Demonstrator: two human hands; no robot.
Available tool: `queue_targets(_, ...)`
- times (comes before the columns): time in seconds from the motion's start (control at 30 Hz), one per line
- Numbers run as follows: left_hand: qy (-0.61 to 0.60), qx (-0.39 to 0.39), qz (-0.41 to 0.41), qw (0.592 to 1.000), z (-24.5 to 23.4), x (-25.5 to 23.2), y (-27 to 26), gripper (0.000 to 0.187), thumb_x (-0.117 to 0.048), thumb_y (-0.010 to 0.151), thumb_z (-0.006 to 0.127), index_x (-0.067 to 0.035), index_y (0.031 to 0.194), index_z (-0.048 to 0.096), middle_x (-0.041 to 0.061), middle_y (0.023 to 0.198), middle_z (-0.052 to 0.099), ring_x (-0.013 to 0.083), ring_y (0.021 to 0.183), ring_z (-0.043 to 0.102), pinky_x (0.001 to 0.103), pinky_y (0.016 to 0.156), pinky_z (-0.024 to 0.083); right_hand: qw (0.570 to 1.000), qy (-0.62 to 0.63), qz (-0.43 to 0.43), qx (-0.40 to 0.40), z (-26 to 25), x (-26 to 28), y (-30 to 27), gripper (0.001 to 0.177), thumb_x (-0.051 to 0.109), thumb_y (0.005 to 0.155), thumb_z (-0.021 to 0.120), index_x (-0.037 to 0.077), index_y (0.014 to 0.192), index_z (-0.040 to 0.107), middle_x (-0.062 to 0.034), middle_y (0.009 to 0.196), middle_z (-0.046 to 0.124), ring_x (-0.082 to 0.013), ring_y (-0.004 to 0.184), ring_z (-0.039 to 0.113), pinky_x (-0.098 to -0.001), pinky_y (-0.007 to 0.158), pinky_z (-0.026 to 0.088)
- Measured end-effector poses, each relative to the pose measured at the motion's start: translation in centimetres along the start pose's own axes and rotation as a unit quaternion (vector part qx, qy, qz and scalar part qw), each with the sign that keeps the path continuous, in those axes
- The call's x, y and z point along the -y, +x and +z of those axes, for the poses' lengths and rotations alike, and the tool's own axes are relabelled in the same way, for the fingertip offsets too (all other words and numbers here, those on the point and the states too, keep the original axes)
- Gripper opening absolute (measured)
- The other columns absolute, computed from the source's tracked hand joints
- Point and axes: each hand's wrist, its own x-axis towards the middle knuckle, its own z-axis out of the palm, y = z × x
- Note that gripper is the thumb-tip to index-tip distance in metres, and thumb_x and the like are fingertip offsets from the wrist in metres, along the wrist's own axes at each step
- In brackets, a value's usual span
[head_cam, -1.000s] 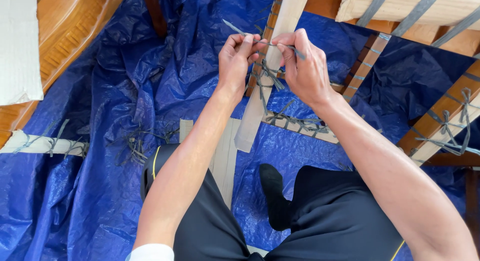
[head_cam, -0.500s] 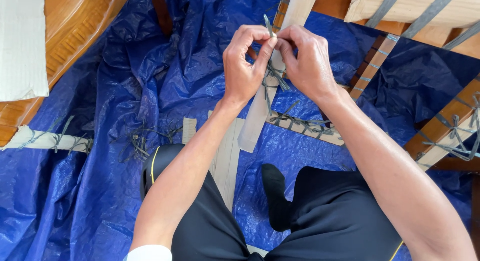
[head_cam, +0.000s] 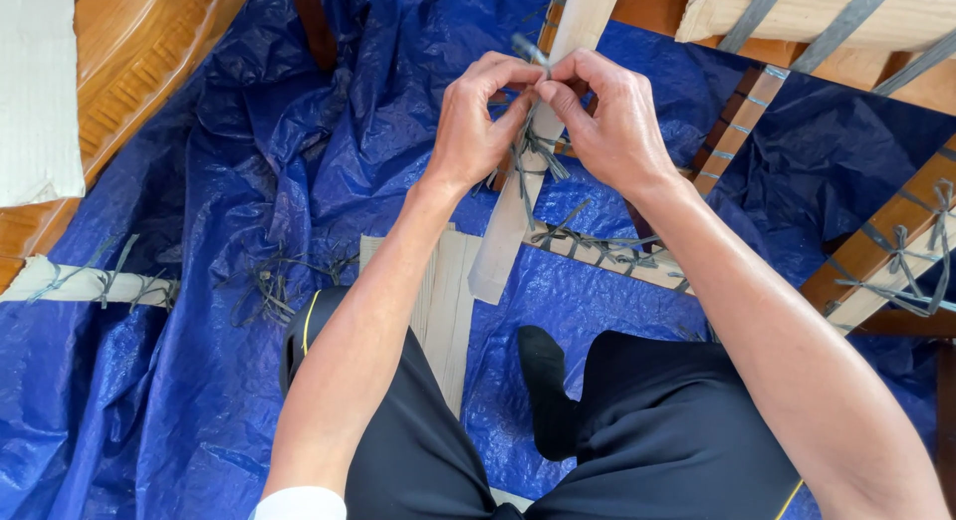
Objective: The person sits on a tarp on the floor beneath an upside-down wooden chair and ties gray flat strips around the chair's frame rails, knotting each strip by hand to build a woven lattice across the seat. They repeatedly pull strips tight, twist them together, and secure knots along the rails.
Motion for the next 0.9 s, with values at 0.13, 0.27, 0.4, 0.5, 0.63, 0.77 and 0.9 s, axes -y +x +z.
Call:
queue_targets(0.13, 0.037, 0.004, 0.012, 0.999, -0.1, 0.1, 0.1, 0.016, -0.002, 0.092, 0.076, -0.004, 0.107, 0.074, 0.008, 0.108, 0.071, 0.022, 0.1, 0.073, 0.033, 0.087, 0.06, 1.0, -0.005, 0.008, -0.003, -0.1, -0.3, 0.0, 0.013, 0.012, 0.102, 0.076, 0.002, 0.103, 0.068, -0.0055, 0.086, 0.071, -0.0088, 0.065, 0.058, -0.0263, 0.056, 0.045)
queue_targets(0.27, 0.035, 0.007, 0.005, 0.999, 0.2, -0.1, 0.3, 0.014, -0.004, 0.091, 0.076, -0.004, 0.105, 0.073, 0.008, 0.105, 0.07, 0.0217, 0.097, 0.073, 0.032, 0.083, 0.059, 1.0, -0.023, -0.017, -0.001, -0.5, 0.2, -0.1, 0.009, 0.005, 0.1, 0.076, 0.002, 0.104, 0.069, -0.0077, 0.091, 0.07, -0.0124, 0.068, 0.06, -0.0273, 0.058, 0.046)
queue_targets(0.4, 0.027, -0.011, 0.008, 1.0, 0.6, 0.2, 0.4, 0.014, -0.002, 0.088, 0.075, -0.003, 0.101, 0.071, 0.007, 0.101, 0.069, 0.0203, 0.094, 0.073, 0.031, 0.079, 0.058, 0.989, -0.082, -0.121, -0.01, -0.4, -0.3, -0.5, 0.013, -0.002, 0.099, 0.073, 0.002, 0.11, 0.068, -0.0121, 0.103, 0.066, -0.0252, 0.085, 0.069, -0.0345, 0.071, 0.054)
queue_targets(0.5, 0.018, -0.03, -0.004, 0.999, 1.2, 0.0, 0.2, 0.012, -0.002, 0.086, 0.074, -0.002, 0.098, 0.07, 0.007, 0.099, 0.068, 0.019, 0.09, 0.072, 0.03, 0.077, 0.058, 0.973, -0.169, -0.155, -0.032, -0.4, 0.1, -0.5, 0.019, -0.004, 0.098, 0.071, 0.004, 0.114, 0.065, -0.0118, 0.104, 0.063, -0.0318, 0.092, 0.07, -0.0394, 0.075, 0.056)
queue_targets(0.63, 0.002, -0.053, -0.012, 0.999, 1.7, 0.2, 0.2, 0.011, -0.004, 0.086, 0.073, -0.002, 0.096, 0.068, 0.006, 0.099, 0.069, 0.0178, 0.089, 0.073, 0.029, 0.077, 0.059, 0.958, -0.234, -0.163, -0.036, 0.1, -0.3, -0.2, 0.019, 0.0, 0.096, 0.073, 0.004, 0.112, 0.063, -0.0119, 0.103, 0.061, -0.0319, 0.088, 0.069, -0.0395, 0.069, 0.056)
queue_targets(0.77, 0.005, -0.059, -0.014, 0.998, 1.7, 0.0, 0.0, 0.011, -0.003, 0.086, 0.072, -0.002, 0.096, 0.067, 0.007, 0.098, 0.07, 0.0178, 0.087, 0.073, 0.03, 0.077, 0.06, 0.963, -0.215, -0.154, -0.047, 0.7, -1.5, -0.6, 0.018, -0.002, 0.099, 0.072, 0.004, 0.11, 0.059, -0.0122, 0.105, 0.059, -0.0315, 0.088, 0.069, -0.0393, 0.071, 0.057)
queue_targets(0.9, 0.0, -0.048, -0.022, 0.999, 1.4, -0.8, 0.1, 0.012, -0.002, 0.093, 0.067, -0.003, 0.105, 0.067, 0.007, 0.102, 0.073, 0.0175, 0.093, 0.075, 0.029, 0.08, 0.062, 0.963, -0.194, -0.177, -0.061, 0.6, -1.8, -0.5, 0.02, -0.004, 0.099, 0.072, 0.002, 0.112, 0.057, -0.0117, 0.109, 0.06, -0.0312, 0.09, 0.069, -0.0379, 0.072, 0.057)
